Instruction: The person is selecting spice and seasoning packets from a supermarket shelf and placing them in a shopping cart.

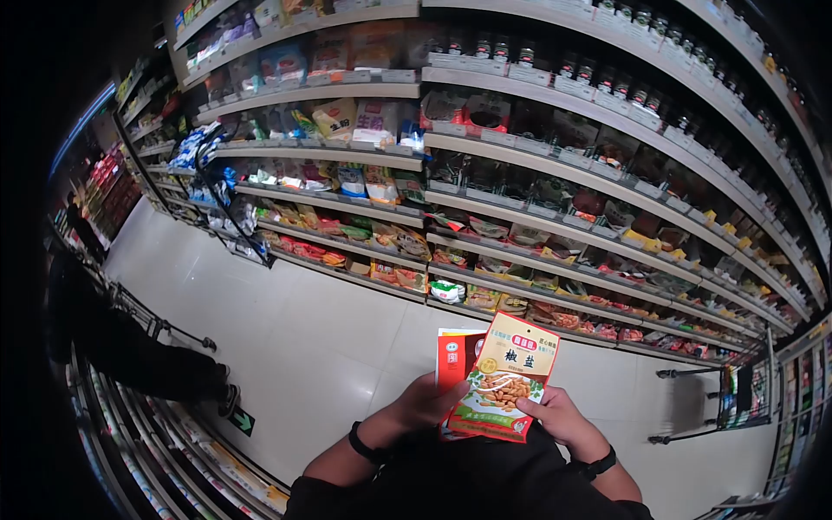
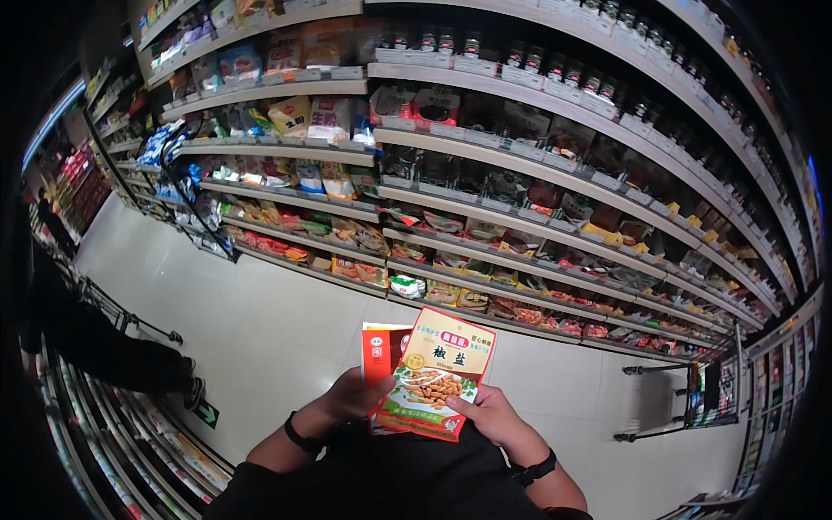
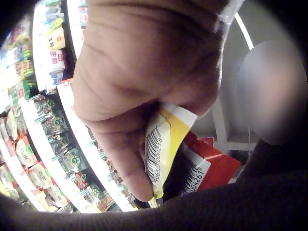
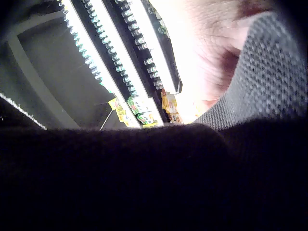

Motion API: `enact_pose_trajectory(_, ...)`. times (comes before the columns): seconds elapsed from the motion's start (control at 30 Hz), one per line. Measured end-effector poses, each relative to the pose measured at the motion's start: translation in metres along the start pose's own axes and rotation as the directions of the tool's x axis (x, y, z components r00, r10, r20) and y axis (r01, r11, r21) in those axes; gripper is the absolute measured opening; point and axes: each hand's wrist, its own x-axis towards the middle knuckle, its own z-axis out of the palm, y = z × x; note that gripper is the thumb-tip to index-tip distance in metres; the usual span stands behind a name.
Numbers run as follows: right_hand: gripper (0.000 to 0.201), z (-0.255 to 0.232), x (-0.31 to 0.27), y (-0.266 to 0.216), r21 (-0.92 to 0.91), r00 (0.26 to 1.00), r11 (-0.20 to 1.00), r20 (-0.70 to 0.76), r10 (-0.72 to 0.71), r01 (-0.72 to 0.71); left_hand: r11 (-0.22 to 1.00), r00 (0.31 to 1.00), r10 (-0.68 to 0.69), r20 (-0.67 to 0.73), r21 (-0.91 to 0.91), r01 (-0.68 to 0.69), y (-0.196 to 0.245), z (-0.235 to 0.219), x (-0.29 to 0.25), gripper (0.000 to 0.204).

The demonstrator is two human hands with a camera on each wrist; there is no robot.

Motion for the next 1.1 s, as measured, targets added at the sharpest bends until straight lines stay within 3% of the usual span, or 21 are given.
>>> enact_pose_trajectory(0.13,0.028,-0.004,0.002,0.006,0.026,1.000,1.000,0.010,0.014,-0.015,0.999,0.999,-0.039,-0.018,0.029,0.039,-0.005,-0.001,0.000,0.025)
enact_pose_trajectory(0.23,0.027,0.000,0.001,0.002,0.028,1.000,1.000,0.010,0.008,-0.009,0.986,0.986,-0.150,-0.070,0.064,0.154,0.002,-0.001,-0.003,0.026)
enact_pose_trajectory(0.43,0.029,-0.001,0.003,0.001,0.012,0.999,1.000,0.034,0.005,-0.005,0.951,0.943,-0.306,-0.131,-0.075,0.298,0.017,0.005,-0.006,0.029)
enact_pose_trajectory(0.63,0.028,-0.003,0.006,0.004,0.023,0.998,1.000,0.058,-0.019,0.018,0.968,0.955,-0.251,-0.156,-0.051,0.246,0.016,0.007,-0.006,0.031)
enact_pose_trajectory(0.73,0.028,-0.004,0.006,0.005,0.031,0.998,0.999,0.057,-0.023,0.021,0.959,0.950,-0.284,-0.128,-0.046,0.281,0.021,0.008,-0.006,0.030)
enact_pose_trajectory(1.1,0.029,-0.009,0.005,0.008,0.027,0.997,0.999,0.062,-0.037,0.035,0.978,0.981,-0.181,-0.073,-0.122,0.171,-0.002,0.007,-0.004,0.031)
